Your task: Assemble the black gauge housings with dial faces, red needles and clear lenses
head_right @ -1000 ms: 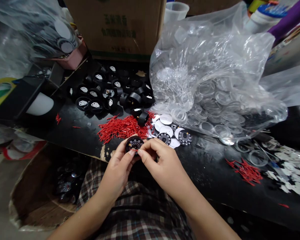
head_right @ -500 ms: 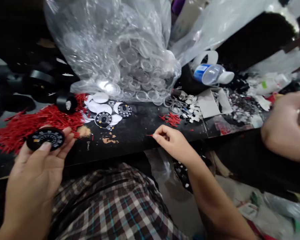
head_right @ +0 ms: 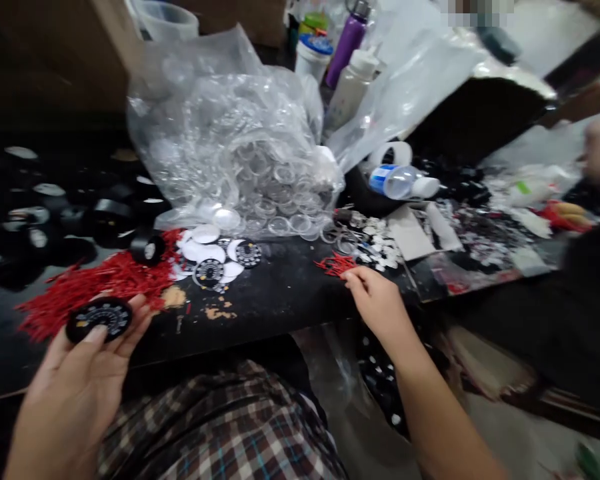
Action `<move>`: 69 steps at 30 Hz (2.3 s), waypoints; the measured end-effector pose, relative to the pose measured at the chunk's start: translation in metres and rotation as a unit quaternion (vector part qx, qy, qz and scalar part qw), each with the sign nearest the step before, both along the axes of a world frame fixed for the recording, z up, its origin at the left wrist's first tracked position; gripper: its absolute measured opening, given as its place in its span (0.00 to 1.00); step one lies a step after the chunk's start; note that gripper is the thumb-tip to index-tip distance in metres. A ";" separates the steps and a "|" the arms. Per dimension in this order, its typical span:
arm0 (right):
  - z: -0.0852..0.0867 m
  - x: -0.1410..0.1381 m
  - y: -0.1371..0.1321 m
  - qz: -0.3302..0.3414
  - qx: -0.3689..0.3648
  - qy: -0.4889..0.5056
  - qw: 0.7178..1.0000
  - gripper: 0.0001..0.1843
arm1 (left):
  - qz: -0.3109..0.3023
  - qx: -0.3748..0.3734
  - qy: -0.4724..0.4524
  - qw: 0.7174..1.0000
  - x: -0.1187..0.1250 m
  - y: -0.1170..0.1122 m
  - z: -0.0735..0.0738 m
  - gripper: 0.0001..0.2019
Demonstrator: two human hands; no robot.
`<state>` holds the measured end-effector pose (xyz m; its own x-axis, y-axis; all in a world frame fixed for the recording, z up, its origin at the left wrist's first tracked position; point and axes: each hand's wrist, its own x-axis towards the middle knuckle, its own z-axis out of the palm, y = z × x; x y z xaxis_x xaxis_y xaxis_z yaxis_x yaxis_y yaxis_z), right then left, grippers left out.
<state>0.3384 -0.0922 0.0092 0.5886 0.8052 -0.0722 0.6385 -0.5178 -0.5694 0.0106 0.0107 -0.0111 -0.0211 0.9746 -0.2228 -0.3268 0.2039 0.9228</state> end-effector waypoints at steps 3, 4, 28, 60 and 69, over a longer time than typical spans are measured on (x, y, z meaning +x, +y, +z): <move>-0.005 -0.031 0.016 0.089 0.000 0.044 0.995 0.15 | 0.039 -0.036 -0.045 0.998 0.001 0.002 -0.003 0.09; -0.007 -0.045 0.024 0.141 0.001 0.063 0.988 0.15 | 0.031 -0.059 -0.062 0.996 0.003 0.004 -0.005 0.11; -0.008 -0.174 0.136 0.459 0.145 0.153 0.863 0.03 | -0.038 -0.185 -0.256 0.948 -0.008 0.004 0.002 0.10; 0.016 -0.184 0.102 0.398 0.082 0.108 0.907 0.07 | -0.073 -0.041 -0.049 0.995 0.007 -0.009 0.005 0.14; 0.018 -0.187 0.095 0.394 0.077 0.099 0.910 0.09 | -0.068 0.002 0.093 0.993 0.001 -0.012 0.011 0.13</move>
<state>0.1512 0.0026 0.0268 -0.1893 0.9813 0.0348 0.6539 0.1524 -0.7411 0.0118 -0.0012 0.0001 0.0699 0.9720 -0.2244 -0.1208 0.2315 0.9653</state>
